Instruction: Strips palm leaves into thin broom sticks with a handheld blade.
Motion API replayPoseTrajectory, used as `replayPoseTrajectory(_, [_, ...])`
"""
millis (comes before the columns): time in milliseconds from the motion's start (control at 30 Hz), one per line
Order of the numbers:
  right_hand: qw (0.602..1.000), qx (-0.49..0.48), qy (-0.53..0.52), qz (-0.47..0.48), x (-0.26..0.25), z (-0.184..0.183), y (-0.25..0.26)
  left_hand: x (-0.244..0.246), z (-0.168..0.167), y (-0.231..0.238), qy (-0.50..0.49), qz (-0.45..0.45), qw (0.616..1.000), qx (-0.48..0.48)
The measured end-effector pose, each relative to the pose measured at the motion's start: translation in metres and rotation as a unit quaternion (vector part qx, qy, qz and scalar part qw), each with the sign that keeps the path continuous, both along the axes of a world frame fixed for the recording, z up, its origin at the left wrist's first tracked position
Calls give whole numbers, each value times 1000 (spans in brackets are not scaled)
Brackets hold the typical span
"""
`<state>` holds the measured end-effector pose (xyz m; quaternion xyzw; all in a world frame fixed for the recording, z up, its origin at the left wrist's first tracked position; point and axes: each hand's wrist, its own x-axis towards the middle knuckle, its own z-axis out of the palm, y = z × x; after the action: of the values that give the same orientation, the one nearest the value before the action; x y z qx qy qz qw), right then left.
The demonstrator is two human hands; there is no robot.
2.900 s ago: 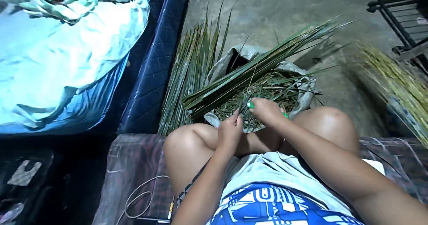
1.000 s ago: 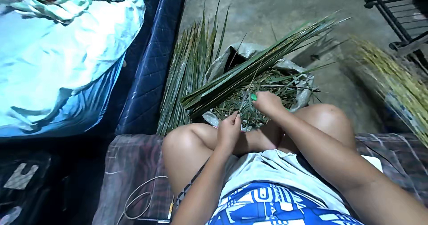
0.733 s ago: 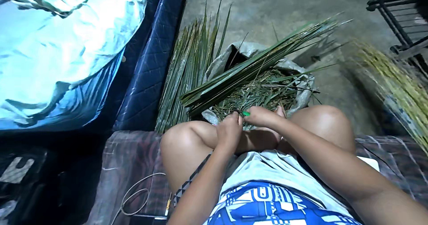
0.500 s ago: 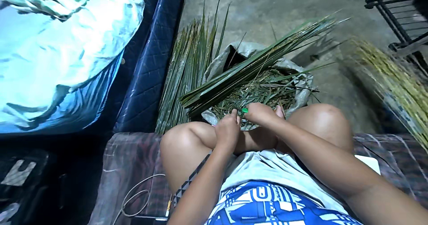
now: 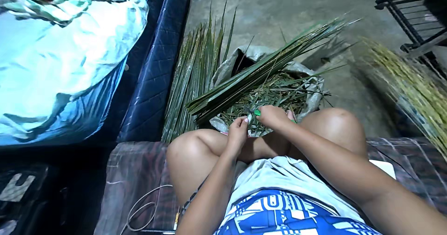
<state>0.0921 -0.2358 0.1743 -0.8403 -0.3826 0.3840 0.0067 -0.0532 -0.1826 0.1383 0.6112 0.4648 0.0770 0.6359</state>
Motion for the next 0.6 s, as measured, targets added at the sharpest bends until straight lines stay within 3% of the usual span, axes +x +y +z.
replayPoseTrajectory(233, [987,81,-44,-133,40,-12,1,-4,4,-1,34,-49,994,91])
replayPoseTrajectory(433, [998,34,55,-1,-3,6,-4,-2,8,1,44,-50,992,105])
replayPoseTrajectory(500, [998,42,32,-16,4,0,-3,-4,8,-1,42,-56,990,126])
replayPoseTrajectory(600, [990,85,-12,-112,41,-14,0,-5,9,-4,42,-74,985,152])
